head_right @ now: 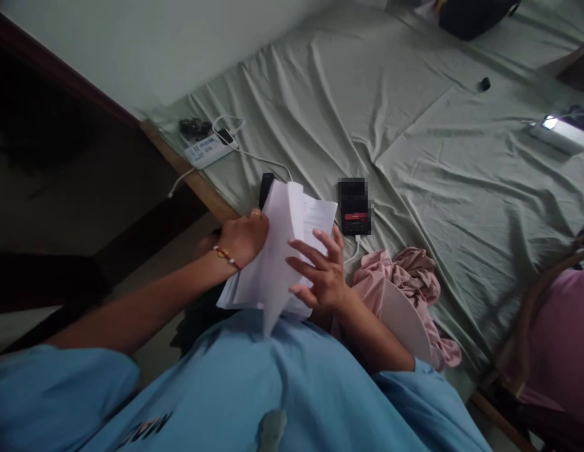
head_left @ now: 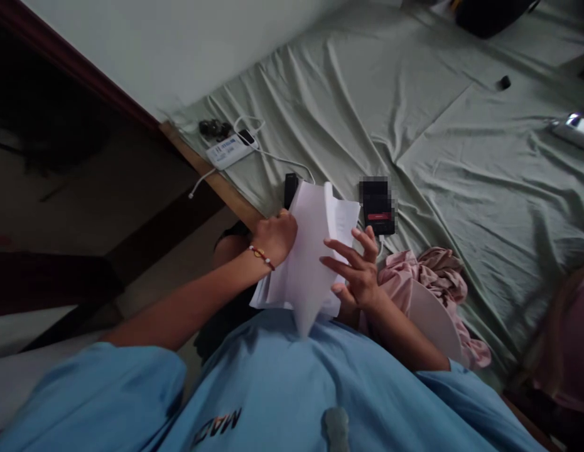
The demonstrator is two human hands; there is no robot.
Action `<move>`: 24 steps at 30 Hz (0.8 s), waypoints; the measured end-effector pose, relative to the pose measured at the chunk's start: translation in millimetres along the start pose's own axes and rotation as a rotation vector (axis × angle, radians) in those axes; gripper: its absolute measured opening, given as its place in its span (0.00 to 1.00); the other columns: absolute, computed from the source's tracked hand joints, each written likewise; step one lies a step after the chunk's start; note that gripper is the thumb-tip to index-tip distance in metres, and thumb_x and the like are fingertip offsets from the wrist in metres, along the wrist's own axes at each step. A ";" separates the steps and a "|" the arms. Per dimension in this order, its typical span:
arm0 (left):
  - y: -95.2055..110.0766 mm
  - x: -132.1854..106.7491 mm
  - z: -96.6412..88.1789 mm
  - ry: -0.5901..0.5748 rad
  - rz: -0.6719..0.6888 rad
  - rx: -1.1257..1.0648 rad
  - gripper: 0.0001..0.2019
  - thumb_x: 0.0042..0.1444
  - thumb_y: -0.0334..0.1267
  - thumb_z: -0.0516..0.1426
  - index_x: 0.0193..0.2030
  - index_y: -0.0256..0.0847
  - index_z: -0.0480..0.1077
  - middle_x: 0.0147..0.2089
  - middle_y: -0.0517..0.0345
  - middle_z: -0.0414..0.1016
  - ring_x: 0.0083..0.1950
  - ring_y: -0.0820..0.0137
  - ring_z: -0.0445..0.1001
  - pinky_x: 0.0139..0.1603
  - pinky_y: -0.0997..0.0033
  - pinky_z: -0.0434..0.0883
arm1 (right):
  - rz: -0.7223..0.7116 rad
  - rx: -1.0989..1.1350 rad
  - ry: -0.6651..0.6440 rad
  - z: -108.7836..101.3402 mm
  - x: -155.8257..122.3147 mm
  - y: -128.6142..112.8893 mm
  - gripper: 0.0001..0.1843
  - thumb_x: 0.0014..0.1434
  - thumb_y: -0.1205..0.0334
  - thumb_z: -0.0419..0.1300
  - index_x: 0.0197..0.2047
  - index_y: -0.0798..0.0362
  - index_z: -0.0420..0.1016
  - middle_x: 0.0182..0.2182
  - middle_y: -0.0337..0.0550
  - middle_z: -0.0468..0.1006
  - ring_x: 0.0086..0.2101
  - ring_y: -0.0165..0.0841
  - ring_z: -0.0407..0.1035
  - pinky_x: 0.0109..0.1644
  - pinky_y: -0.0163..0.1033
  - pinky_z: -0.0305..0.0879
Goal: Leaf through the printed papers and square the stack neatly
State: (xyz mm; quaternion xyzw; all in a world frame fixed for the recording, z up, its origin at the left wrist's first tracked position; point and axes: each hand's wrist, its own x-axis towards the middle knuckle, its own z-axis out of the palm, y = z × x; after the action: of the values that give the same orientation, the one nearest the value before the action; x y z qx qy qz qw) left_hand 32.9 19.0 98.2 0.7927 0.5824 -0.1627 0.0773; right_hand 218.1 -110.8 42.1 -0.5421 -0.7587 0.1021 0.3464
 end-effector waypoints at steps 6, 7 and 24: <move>-38.9 8.9 -3.8 0.104 0.119 -0.144 0.10 0.66 0.29 0.47 0.39 0.32 0.69 0.45 0.40 0.73 0.46 0.56 0.75 0.44 0.61 0.65 | 0.327 -0.155 0.063 -1.1 18.9 14.4 0.14 0.68 0.58 0.57 0.35 0.45 0.83 0.48 0.41 0.84 0.64 0.50 0.61 0.70 0.66 0.50; -46.5 9.6 -1.8 0.147 0.132 -0.253 0.10 0.66 0.31 0.48 0.34 0.35 0.66 0.40 0.44 0.72 0.43 0.61 0.73 0.44 0.64 0.64 | 0.362 -0.165 0.028 0.3 20.4 17.8 0.13 0.68 0.58 0.58 0.34 0.46 0.82 0.47 0.44 0.84 0.61 0.50 0.64 0.68 0.65 0.55; -64.0 -11.9 31.5 0.002 0.088 -1.768 0.21 0.55 0.48 0.66 0.52 0.38 0.76 0.47 0.51 0.79 0.46 0.60 0.78 0.44 0.63 0.76 | 0.769 0.769 0.105 17.2 19.5 33.8 0.29 0.58 0.34 0.61 0.51 0.49 0.74 0.45 0.50 0.83 0.47 0.44 0.77 0.46 0.47 0.76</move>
State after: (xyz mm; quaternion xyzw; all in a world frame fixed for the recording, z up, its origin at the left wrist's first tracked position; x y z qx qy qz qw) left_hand -36.4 18.3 77.2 0.4650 0.4640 0.3508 0.6674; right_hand 229.1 -76.3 19.6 -0.6190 -0.3956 0.4641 0.4948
